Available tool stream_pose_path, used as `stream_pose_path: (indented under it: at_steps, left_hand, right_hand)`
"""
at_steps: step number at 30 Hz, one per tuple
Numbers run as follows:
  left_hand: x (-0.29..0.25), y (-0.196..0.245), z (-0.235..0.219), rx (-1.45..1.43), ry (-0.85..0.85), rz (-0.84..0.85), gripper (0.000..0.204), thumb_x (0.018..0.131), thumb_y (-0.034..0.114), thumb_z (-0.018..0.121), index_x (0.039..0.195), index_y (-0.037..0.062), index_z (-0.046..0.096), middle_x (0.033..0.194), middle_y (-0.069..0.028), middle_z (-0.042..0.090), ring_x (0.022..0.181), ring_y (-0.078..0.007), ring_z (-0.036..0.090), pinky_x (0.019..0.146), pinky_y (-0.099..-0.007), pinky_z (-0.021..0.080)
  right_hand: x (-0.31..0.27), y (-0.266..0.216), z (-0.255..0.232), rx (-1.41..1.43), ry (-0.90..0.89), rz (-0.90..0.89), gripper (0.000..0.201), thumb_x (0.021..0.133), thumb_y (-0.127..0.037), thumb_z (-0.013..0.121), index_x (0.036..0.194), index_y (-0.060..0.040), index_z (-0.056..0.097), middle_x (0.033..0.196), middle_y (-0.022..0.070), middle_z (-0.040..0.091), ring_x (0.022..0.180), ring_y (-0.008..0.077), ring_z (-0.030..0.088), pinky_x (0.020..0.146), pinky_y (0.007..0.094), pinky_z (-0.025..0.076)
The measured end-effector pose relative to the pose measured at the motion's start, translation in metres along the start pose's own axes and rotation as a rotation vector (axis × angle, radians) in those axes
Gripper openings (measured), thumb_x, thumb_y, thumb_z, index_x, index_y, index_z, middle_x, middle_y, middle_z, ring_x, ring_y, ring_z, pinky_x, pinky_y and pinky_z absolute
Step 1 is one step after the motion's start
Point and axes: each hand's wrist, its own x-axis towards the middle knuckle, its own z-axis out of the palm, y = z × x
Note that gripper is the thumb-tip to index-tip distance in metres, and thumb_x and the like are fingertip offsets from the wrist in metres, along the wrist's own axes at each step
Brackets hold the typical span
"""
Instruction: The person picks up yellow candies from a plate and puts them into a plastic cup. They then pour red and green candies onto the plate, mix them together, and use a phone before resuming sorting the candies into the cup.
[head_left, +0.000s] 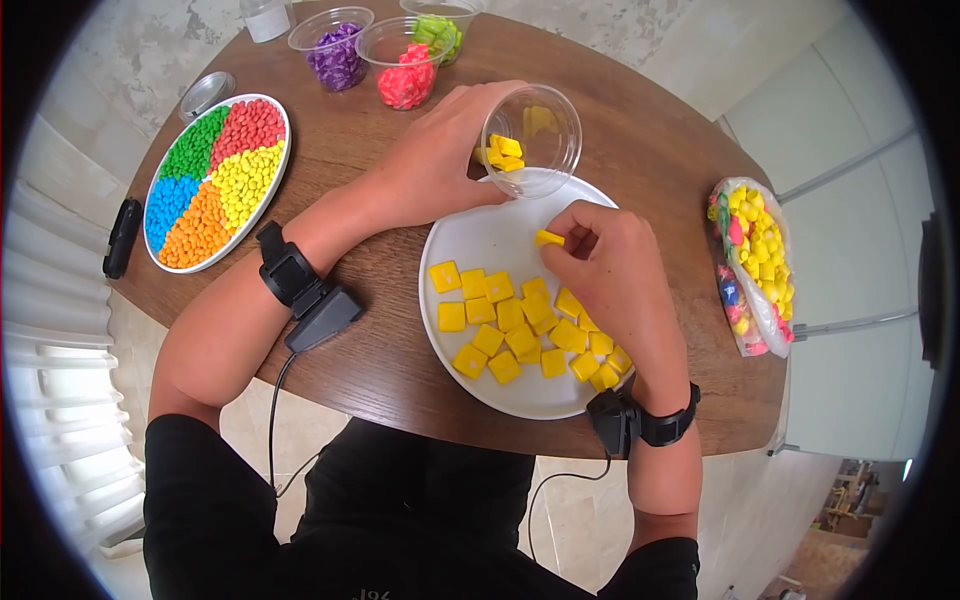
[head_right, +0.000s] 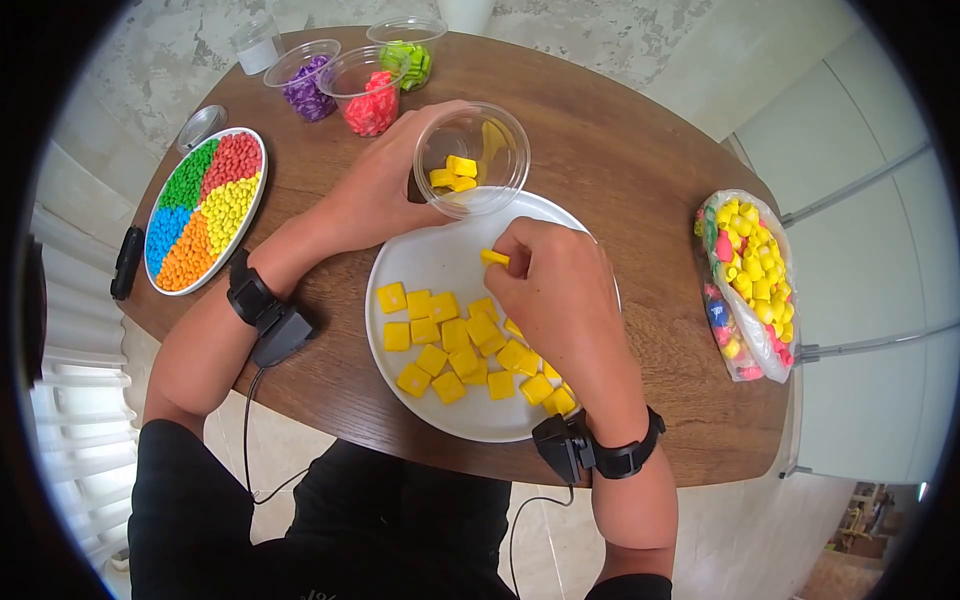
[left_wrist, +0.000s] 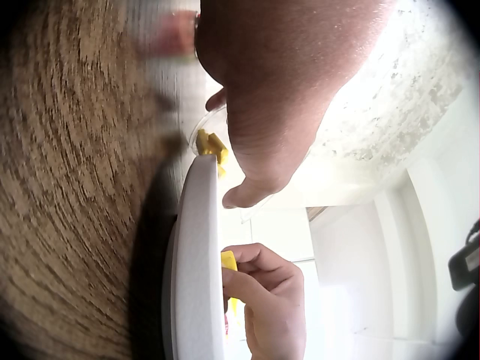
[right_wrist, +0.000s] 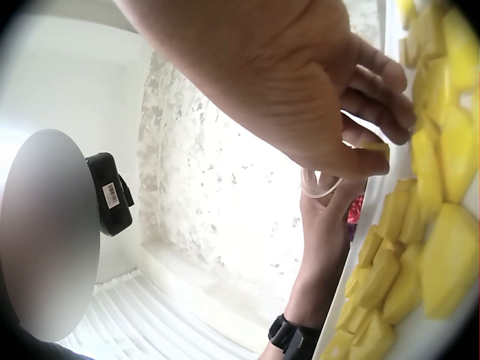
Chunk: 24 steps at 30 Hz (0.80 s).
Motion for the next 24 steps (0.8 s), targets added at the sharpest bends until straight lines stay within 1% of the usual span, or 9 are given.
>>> stream_pose_path:
  at_steps: [1, 3, 7, 9, 10, 12, 15, 22, 24]
  left_hand:
    - [0.0, -0.0002, -0.0001, 0.0, 0.0, 0.0, 0.096, 0.071, 0.01, 0.089, 0.155, 0.0095, 0.042, 0.152, -0.013, 0.052, 0.143, -0.0309, 0.048, 0.12, -0.0424, 0.039]
    - [0.0002, -0.0005, 0.0, 0.004, 0.0, 0.003, 0.096, 0.071, 0.01, 0.089, 0.154, 0.0091, 0.042, 0.152, -0.013, 0.052, 0.144, -0.031, 0.048, 0.12, -0.0423, 0.039]
    - [0.0002, 0.0003, -0.0003, -0.001, 0.001, 0.008, 0.096, 0.071, 0.011, 0.089, 0.154, 0.0087, 0.042, 0.152, -0.0129, 0.052, 0.144, -0.031, 0.048, 0.12, -0.0423, 0.039]
    - [0.0002, 0.0005, -0.0009, -0.002, -0.007, 0.0, 0.095, 0.071, 0.011, 0.089, 0.154, 0.0086, 0.042, 0.153, -0.013, 0.052, 0.144, -0.0311, 0.048, 0.12, -0.0423, 0.039]
    - [0.0001, 0.0003, -0.0009, -0.002, -0.007, 0.0, 0.095, 0.071, 0.011, 0.089, 0.154, 0.0086, 0.042, 0.153, -0.013, 0.052, 0.144, -0.0311, 0.048, 0.12, -0.0423, 0.039]
    - [0.0, -0.0001, -0.0003, -0.009, -0.003, 0.006, 0.095, 0.071, 0.01, 0.089, 0.154, 0.0088, 0.042, 0.153, -0.0132, 0.052, 0.144, -0.0312, 0.048, 0.12, -0.0423, 0.039]
    - [0.0002, 0.0015, -0.0011, -0.002, -0.009, -0.002, 0.095, 0.071, 0.01, 0.089, 0.154, 0.009, 0.042, 0.153, -0.0131, 0.051, 0.144, -0.0311, 0.048, 0.12, -0.0423, 0.039]
    - [0.0001, 0.0007, 0.0, -0.006, 0.0, 0.003, 0.095, 0.071, 0.01, 0.089, 0.154, 0.0089, 0.043, 0.153, -0.0132, 0.051, 0.144, -0.0313, 0.048, 0.12, -0.0423, 0.039]
    - [0.0001, 0.0008, -0.0003, -0.001, -0.002, -0.007, 0.095, 0.071, 0.011, 0.089, 0.154, 0.0087, 0.043, 0.153, -0.0134, 0.051, 0.143, -0.0314, 0.048, 0.12, -0.0423, 0.039]
  right_hand:
    - [0.0, 0.0004, 0.0004, 0.0, 0.0, 0.0, 0.015, 0.08, -0.009, 0.073, 0.09, 0.0022, 0.075, 0.073, 0.0156, 0.069, 0.067, 0.0301, 0.068, 0.067, 0.0393, 0.054]
    - [0.0001, 0.0017, 0.0011, 0.035, 0.069, -0.057, 0.013, 0.079, -0.007, 0.073, 0.088, 0.003, 0.073, 0.071, 0.0161, 0.068, 0.064, 0.0303, 0.067, 0.065, 0.0386, 0.053]
    - [-0.0004, -0.0008, 0.0001, 0.056, 0.092, -0.052, 0.012, 0.078, -0.006, 0.073, 0.087, 0.0027, 0.073, 0.07, 0.0159, 0.068, 0.063, 0.0299, 0.067, 0.064, 0.0384, 0.053]
    - [-0.0001, -0.0032, -0.0019, 0.034, 0.053, -0.006, 0.012, 0.077, -0.006, 0.073, 0.087, 0.0017, 0.074, 0.069, 0.0154, 0.067, 0.062, 0.0294, 0.067, 0.064, 0.0383, 0.053]
    - [-0.0002, -0.0043, -0.0027, 0.034, 0.053, -0.006, 0.012, 0.077, -0.006, 0.073, 0.087, 0.0017, 0.074, 0.069, 0.0154, 0.067, 0.062, 0.0294, 0.067, 0.064, 0.0383, 0.053]
    - [-0.0006, -0.0058, -0.0038, -0.07, 0.007, 0.002, 0.014, 0.078, -0.008, 0.074, 0.09, 0.0005, 0.075, 0.071, 0.015, 0.068, 0.064, 0.0289, 0.067, 0.064, 0.0389, 0.053]
    - [-0.0006, -0.0022, -0.0019, -0.11, -0.042, -0.017, 0.015, 0.08, -0.01, 0.073, 0.092, -0.0006, 0.076, 0.072, 0.0148, 0.069, 0.066, 0.0284, 0.068, 0.067, 0.0395, 0.054]
    - [-0.0014, 0.001, 0.0013, -0.109, -0.042, -0.038, 0.016, 0.081, -0.011, 0.072, 0.091, 0.0004, 0.075, 0.073, 0.015, 0.069, 0.069, 0.0298, 0.068, 0.069, 0.0399, 0.054]
    - [-0.0004, 0.0003, 0.0009, -0.088, -0.007, -0.066, 0.015, 0.081, -0.01, 0.072, 0.09, 0.0026, 0.074, 0.074, 0.0171, 0.07, 0.069, 0.0309, 0.069, 0.069, 0.0398, 0.054]
